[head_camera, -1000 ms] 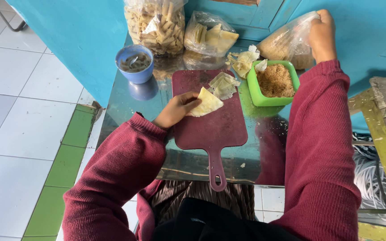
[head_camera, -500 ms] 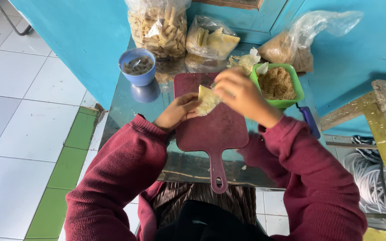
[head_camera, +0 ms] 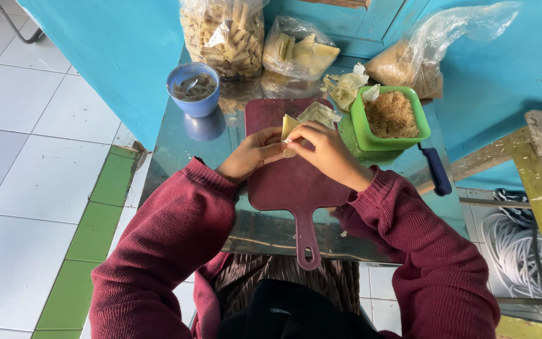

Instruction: The person sits at a stainless steel table and folds thin wafer sheets by hand, pressing pieces together and stacking folded sheets on a cutting board. They take new sheets from a pile, occasionally reach into a bag of rolled snacks, and work through the sheets one at a time.

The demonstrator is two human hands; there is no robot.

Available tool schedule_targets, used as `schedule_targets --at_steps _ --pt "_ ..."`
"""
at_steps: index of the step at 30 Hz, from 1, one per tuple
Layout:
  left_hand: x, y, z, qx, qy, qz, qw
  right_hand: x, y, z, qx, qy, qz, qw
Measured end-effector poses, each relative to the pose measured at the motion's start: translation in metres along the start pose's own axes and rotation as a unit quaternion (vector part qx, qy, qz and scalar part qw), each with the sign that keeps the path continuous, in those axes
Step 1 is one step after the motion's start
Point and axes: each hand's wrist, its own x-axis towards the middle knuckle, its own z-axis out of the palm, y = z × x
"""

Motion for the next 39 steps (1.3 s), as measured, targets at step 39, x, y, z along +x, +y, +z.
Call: schedule_targets --at_steps 39 --pt "0.067 -0.001 -0.025 0.005 0.082 -0.024 0.996 0.0 0.077 -0.04 0.394 0.247 0.176 0.868"
